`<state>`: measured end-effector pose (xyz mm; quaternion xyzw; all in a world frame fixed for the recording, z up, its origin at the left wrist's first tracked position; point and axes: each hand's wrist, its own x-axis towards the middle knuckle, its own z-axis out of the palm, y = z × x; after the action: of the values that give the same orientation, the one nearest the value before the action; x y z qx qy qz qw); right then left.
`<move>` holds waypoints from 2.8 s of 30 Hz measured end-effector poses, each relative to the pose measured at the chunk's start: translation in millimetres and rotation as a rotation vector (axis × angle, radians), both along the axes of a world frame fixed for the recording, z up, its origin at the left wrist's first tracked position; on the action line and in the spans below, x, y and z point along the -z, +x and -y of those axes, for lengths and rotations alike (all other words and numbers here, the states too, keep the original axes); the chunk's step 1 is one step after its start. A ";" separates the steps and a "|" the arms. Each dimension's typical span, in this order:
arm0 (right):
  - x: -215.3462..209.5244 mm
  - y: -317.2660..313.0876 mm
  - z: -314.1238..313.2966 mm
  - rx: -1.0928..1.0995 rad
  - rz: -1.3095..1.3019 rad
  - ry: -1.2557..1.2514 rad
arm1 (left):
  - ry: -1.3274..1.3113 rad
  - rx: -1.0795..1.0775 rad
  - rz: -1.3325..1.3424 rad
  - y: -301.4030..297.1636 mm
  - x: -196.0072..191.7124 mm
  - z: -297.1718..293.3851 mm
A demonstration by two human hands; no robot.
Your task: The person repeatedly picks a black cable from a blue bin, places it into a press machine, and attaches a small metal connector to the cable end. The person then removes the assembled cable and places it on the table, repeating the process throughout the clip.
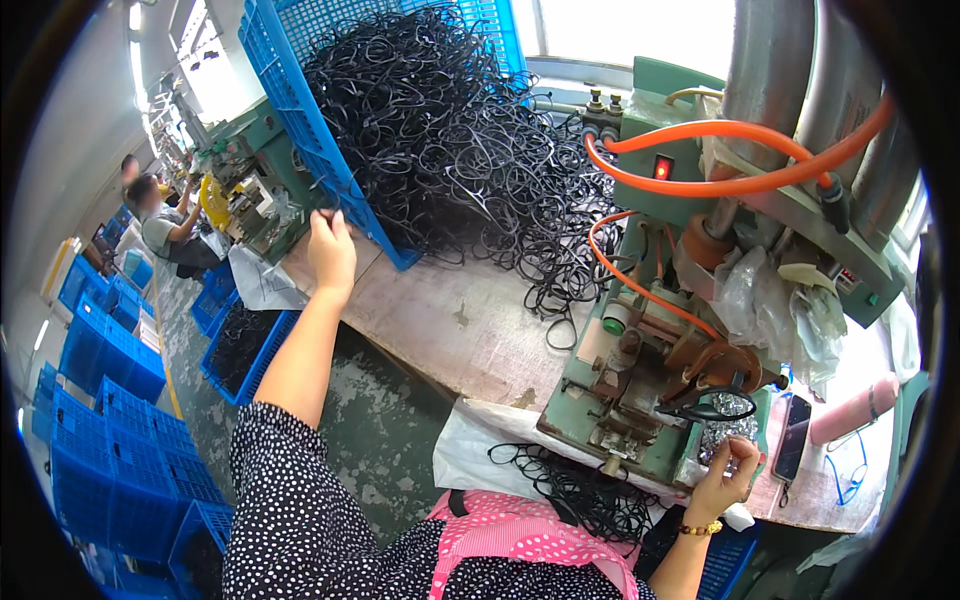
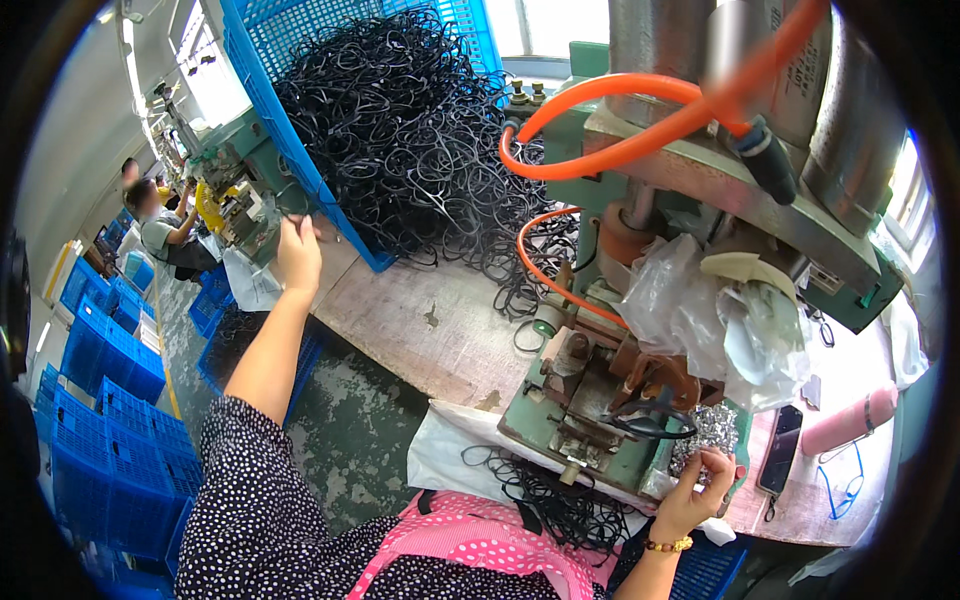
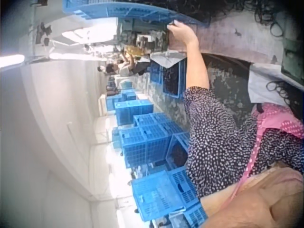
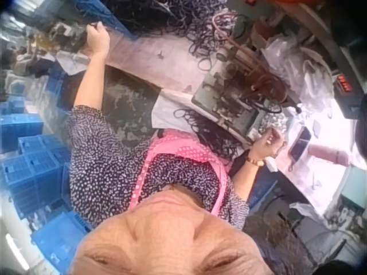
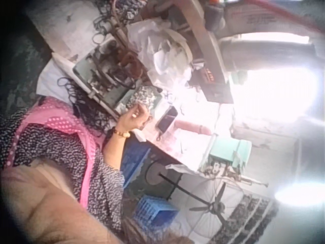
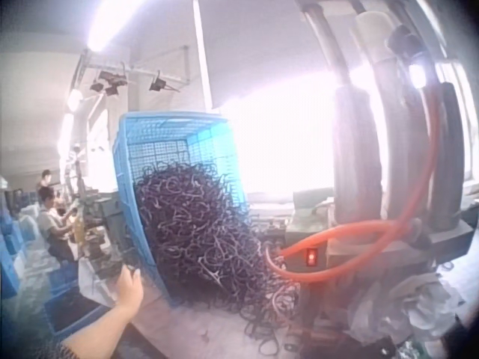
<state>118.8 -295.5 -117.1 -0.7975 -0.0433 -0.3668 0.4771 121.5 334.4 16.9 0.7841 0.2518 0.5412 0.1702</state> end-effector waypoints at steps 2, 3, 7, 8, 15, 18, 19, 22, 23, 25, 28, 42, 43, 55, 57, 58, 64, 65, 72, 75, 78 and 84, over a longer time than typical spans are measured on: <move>-0.4 -2.4 -0.8 0.026 -0.079 0.131 | -0.278 0.211 0.091 -18.2 14.6 19.7; -1.3 -3.9 -1.5 0.030 -0.104 0.194 | -0.339 0.162 -0.005 -29.8 25.4 32.1; -9.9 -4.6 0.9 0.020 -0.050 -0.045 | -0.501 0.415 -0.119 -60.2 73.1 97.0; -11.7 -4.2 1.1 0.008 -0.036 -0.061 | -0.547 0.491 -0.140 -59.7 79.2 110.0; -32.3 -4.2 5.8 -0.108 -0.057 -0.003 | -1.177 1.096 -0.324 -68.4 56.7 197.9; -47.4 -4.8 -2.0 -0.215 -0.084 0.181 | -1.186 1.242 -0.281 -68.1 29.9 232.3; -52.4 -6.1 -5.7 -0.237 -0.130 0.226 | -1.171 1.276 -0.252 -67.8 22.5 241.9; -61.8 -1.9 -17.1 -0.270 -0.143 0.286 | -1.127 1.298 -0.217 -64.9 10.8 262.9; -63.8 -0.6 -15.5 -0.276 -0.148 0.283 | -1.108 1.289 -0.232 -65.3 10.6 267.5; -66.3 3.4 -4.3 -0.163 -0.088 0.001 | -1.098 1.260 -0.267 -68.0 14.1 272.3; -63.5 1.7 16.9 -0.018 -0.140 -0.358 | -1.073 1.273 -0.298 -77.0 23.4 271.5; -20.8 14.1 26.7 0.123 -0.043 -0.246 | -1.098 1.366 -0.449 -109.1 36.8 309.9; -19.6 13.8 24.9 0.026 -0.177 0.013 | -1.185 1.351 -0.492 -108.7 36.3 310.7; -15.6 8.7 24.5 -0.419 -0.224 0.790 | -1.255 1.389 -0.439 -129.7 60.2 317.5; -23.0 1.6 20.6 -0.410 -0.232 0.808 | -1.256 1.386 -0.431 -129.1 63.4 317.5; -27.4 -2.1 19.1 -0.413 -0.247 0.817 | -1.266 1.386 -0.429 -128.5 65.3 318.4; -44.6 -26.1 15.6 -0.270 -0.390 0.464 | -1.369 1.388 -0.457 -125.1 79.1 324.3; -44.3 -26.0 13.9 -0.293 -0.380 0.510 | -1.371 1.387 -0.457 -123.9 80.8 323.7; -35.0 -20.2 6.1 -0.323 -0.378 0.669 | -1.365 1.370 -0.442 -111.3 88.7 324.5; -34.9 -21.6 3.3 -0.274 -0.355 0.549 | -1.382 1.382 -0.438 -109.1 91.8 326.3; -37.5 -23.9 1.2 -0.290 -0.366 0.603 | -1.389 1.389 -0.436 -109.3 94.6 327.9; -35.0 -27.1 0.7 -0.286 -0.377 0.682 | -1.418 1.405 -0.430 -113.3 95.6 326.8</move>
<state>91.7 -296.2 -82.2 -0.6328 0.0586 -0.1376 0.7598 8.2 7.7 -78.7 0.5537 0.0227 -0.1071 0.8255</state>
